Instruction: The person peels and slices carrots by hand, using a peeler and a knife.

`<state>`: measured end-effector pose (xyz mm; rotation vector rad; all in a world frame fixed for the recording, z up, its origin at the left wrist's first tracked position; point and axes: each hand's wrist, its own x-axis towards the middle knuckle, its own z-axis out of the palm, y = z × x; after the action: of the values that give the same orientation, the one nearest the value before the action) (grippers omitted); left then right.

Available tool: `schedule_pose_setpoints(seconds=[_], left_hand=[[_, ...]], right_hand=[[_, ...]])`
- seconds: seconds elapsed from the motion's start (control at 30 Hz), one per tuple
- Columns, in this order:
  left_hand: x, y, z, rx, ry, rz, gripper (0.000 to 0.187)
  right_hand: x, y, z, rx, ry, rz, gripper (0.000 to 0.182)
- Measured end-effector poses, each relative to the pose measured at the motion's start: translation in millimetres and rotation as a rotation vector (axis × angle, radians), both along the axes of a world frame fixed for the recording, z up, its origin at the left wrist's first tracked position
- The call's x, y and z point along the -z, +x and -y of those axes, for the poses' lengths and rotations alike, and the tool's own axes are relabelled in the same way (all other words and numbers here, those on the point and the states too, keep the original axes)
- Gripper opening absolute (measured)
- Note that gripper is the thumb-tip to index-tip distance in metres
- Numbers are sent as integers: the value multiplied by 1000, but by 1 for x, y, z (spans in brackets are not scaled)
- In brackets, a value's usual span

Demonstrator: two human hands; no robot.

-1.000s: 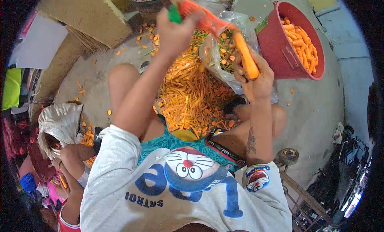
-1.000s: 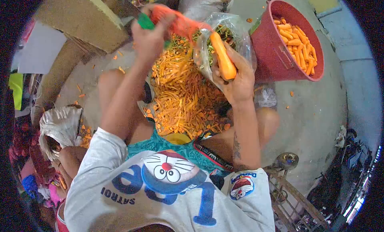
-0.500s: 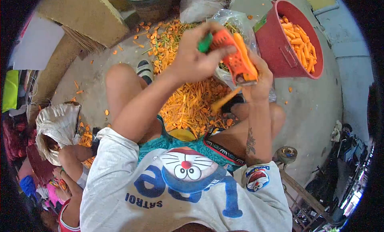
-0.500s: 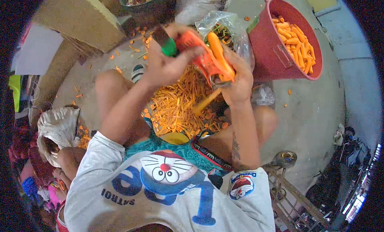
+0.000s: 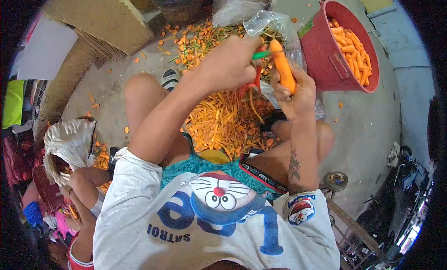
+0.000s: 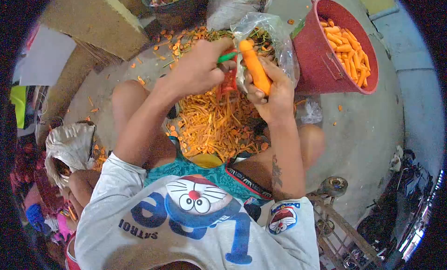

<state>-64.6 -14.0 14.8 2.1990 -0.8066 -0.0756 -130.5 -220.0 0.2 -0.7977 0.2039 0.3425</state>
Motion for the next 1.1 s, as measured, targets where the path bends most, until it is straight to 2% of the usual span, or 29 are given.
schedule_pose_setpoints(seconds=[0.1, 0.17, 0.27, 0.37, 0.43, 0.47, 0.53, 0.57, 0.63, 0.67, 0.7, 0.77, 0.8, 0.83, 0.9, 0.93, 1.0, 1.03, 1.1], left_hand=[[49, 31, 1, 8, 138, -124, 33], [58, 38, 6, 18, 194, -113, 34], [56, 41, 11, 59, 182, -103, 29], [55, 43, 11, 106, 277, -165, 27], [54, 47, 8, 134, 337, -213, 31], [54, 47, 4, 132, 336, -210, 31], [53, 42, -6, 14, 380, -220, 37], [56, 42, -8, -4, 370, -222, 37], [59, 45, -10, -22, 303, -186, 35], [61, 46, -10, -14, 312, -181, 35], [53, 43, -9, -58, 257, -123, 33], [44, 34, -7, -91, 196, -69, 31], [41, 31, -7, -115, 148, -28, 29], [38, 28, -8, -143, 101, 14, 27], [29, 18, -6, -127, 32, 13, 27], [22, 13, -4, -107, -41, 9, 26], [6, -1, 1, -87, -55, 18, 25], [2, -4, 5, -67, -73, 28, 25], [12, -5, 11, -42, -106, 70, 24]], right_hand=[[15, 4, -4, -13, -2, -12, 31], [20, 5, -8, 29, -1, -52, 30], [13, 4, -10, 105, -111, -28, 27], [17, 0, -13, 148, -261, 67, 23], [25, 4, -15, 225, -647, 250, 20], [23, 3, -11, 225, -648, 254, 20], [12, -4, -5, 239, -804, 505, 20], [10, 0, -3, 220, -807, 516, 20], [2, 7, -7, 335, -836, 778, 24], [0, 7, -14, 407, -658, 637, 31], [0, 9, -12, 422, -656, 632, 31], [1, 18, -4, 434, -45, 198, 46], [19, 24, 17, 308, 32, 213, 44], [17, 23, 24, 308, 31, 214, 44], [11, 18, 27, 128, -73, 270, 37], [9, 15, 19, 129, -70, 270, 37], [9, 9, -2, 472, -773, 288, 29], [10, 7, -3, 476, -776, 282, 29], [13, 3, -4, 442, -1062, 528, 21]])
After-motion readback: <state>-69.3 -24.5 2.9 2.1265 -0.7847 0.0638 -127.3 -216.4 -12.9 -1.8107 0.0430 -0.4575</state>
